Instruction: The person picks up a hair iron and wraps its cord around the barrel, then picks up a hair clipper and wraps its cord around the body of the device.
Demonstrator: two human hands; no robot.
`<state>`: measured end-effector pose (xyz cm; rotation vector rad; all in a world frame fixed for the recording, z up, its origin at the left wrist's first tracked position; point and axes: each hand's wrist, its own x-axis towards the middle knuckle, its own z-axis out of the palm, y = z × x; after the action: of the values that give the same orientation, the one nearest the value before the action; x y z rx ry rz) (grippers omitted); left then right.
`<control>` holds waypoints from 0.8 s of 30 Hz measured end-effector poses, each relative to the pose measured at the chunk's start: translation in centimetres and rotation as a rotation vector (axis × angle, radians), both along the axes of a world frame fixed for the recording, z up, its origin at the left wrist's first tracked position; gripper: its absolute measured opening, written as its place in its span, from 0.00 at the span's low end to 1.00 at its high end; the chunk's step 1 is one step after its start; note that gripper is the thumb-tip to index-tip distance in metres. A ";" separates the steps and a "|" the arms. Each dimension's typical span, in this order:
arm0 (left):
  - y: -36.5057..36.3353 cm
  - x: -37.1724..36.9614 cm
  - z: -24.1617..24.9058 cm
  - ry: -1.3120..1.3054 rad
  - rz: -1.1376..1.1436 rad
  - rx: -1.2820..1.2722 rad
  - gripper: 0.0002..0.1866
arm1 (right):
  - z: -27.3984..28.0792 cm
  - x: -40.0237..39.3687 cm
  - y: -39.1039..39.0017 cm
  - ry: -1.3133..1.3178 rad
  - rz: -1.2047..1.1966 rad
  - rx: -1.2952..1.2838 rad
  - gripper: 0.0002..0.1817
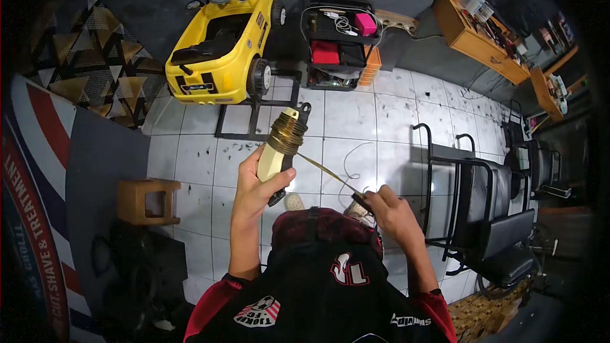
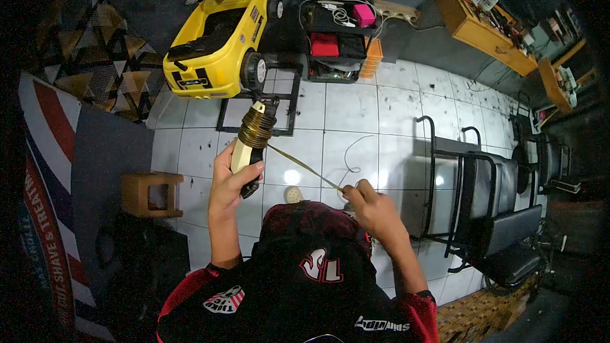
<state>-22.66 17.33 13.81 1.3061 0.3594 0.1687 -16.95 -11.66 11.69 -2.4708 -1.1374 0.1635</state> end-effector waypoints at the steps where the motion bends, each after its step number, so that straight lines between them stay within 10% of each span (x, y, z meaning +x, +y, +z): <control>1: 0.2 -0.1 -0.1 -0.006 0.001 0.039 0.22 | -0.1 -0.3 0.2 -0.017 0.023 -0.023 0.12; 8: 1.1 0.1 -0.4 -0.057 0.038 0.192 0.24 | 0.6 -1.9 2.3 0.071 -0.022 -0.011 0.07; 17: 0.7 0.0 -0.6 0.030 -0.252 0.834 0.28 | 7.1 -2.0 5.0 0.989 -0.104 0.571 0.16; 24: -1.2 -2.3 -1.7 0.094 -0.648 0.856 0.26 | 6.3 -1.8 8.8 0.649 -0.155 0.623 0.09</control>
<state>-24.93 16.14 12.11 2.2117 -0.1010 -0.3281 -18.71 -2.83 17.98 -1.7405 -0.5904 0.4484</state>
